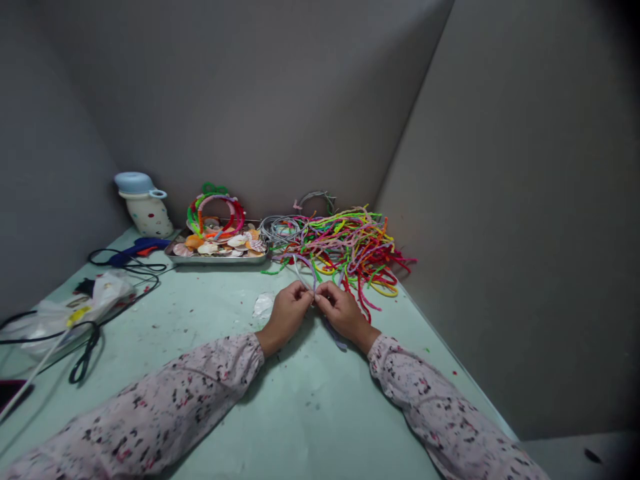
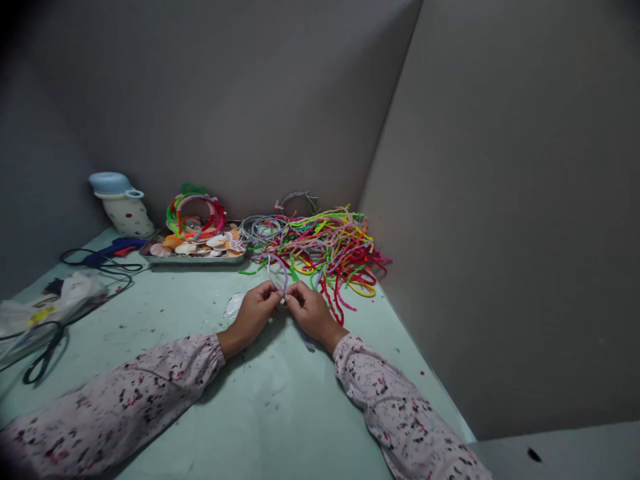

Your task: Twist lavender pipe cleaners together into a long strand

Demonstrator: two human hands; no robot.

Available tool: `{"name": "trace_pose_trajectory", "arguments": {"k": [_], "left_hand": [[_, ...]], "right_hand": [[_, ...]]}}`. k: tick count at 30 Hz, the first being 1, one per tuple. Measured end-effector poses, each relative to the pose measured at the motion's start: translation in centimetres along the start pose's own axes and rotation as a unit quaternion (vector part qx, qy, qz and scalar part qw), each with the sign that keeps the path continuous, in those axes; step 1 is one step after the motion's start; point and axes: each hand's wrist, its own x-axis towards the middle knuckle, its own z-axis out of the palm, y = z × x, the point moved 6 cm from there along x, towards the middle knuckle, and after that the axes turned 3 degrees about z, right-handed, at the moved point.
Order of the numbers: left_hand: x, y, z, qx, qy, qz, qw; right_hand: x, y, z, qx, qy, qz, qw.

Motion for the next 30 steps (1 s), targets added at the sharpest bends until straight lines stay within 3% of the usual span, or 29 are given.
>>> {"name": "trace_pose_trajectory", "arguments": {"k": [8,30], "left_hand": [[0.01,-0.06,-0.01,-0.017,0.003,0.024,1.000],[-0.03,0.11,0.15,-0.073,-0.015,0.004,0.997]], "right_hand": [[-0.01,-0.05,-0.10,0.003,0.001,0.004,1.000],[-0.09,0.02,-0.27,0.017,0.012,0.006,1.000]]}}
